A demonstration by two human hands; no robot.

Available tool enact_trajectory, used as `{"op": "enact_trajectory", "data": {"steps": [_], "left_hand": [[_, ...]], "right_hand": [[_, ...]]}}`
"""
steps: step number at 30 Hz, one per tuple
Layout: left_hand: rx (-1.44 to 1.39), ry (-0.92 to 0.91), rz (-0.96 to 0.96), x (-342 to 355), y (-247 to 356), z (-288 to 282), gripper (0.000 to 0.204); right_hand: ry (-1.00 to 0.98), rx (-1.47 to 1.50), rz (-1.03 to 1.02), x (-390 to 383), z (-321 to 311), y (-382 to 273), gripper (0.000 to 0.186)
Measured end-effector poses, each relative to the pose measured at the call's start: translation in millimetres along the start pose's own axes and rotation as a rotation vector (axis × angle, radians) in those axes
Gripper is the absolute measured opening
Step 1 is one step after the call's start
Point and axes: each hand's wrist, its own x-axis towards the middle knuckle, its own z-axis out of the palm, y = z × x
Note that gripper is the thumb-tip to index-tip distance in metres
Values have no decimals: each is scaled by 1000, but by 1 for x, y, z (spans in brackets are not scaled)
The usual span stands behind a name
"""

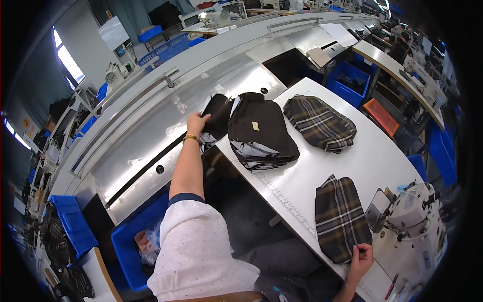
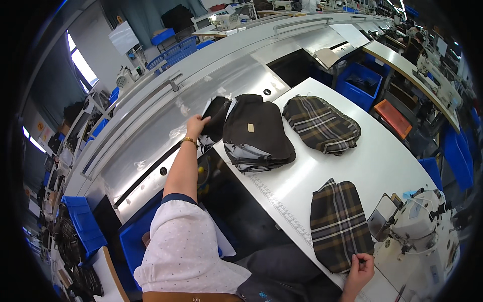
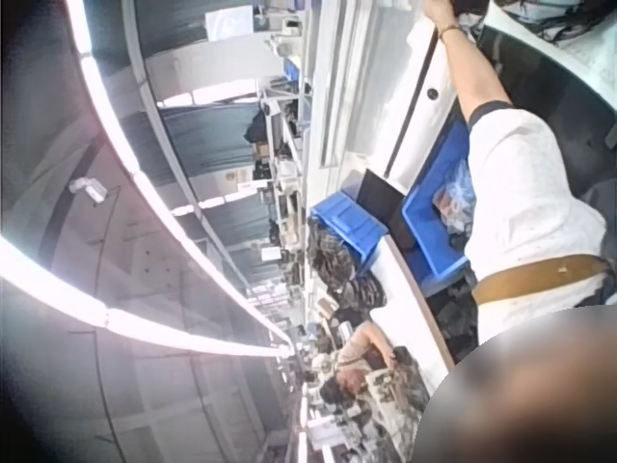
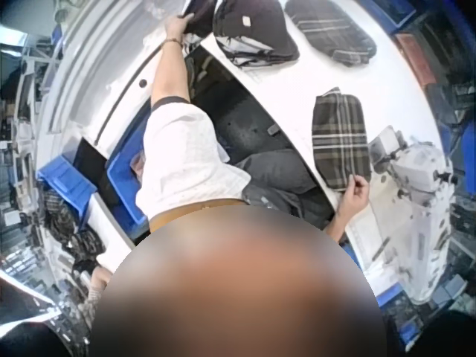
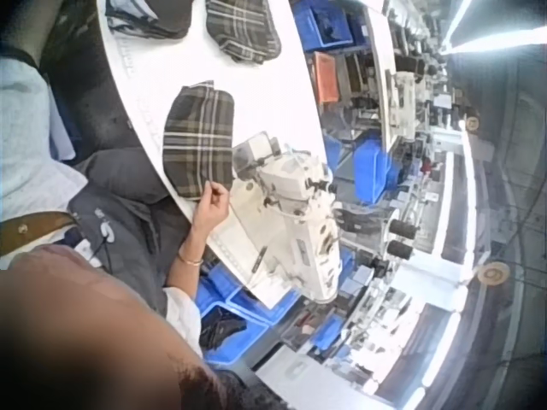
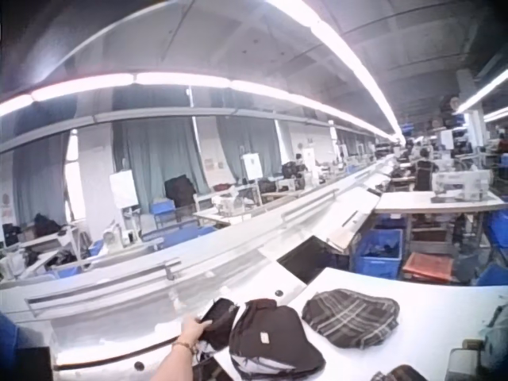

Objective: Sewing and assembling small fabric items using an industrial sewing machine.

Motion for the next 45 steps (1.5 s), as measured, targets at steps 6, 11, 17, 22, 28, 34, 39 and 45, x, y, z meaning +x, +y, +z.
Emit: {"op": "enact_trajectory", "data": {"steps": [6,11,17,22,28,34,39,45], "left_hand": [[106,59,-182,-26,-5,27,66],[170,159,-159,-38,-4,16,72],[64,42,-74,-25,-13,23,58],[-83,109,-3,-25,-29,20,39],[3,326,47,-29,26,-42,38],[-1097,345,429,-50,132,-142,24],[-1463,-249,99,-113,196,-143,19],[-588,-77,207,-127,141,7,35]], "right_hand": [[27,33,33,1,2,-11,9],[41,3,7,3,6,-12,10],[17,25,94,-1,2,-15,11],[11,49,46,1,6,-15,10],[-24,45,63,1,6,-15,10],[0,77,36,0,7,-17,10],[26,64,23,-1,3,-15,11],[26,102,16,-1,5,-15,10]]}}
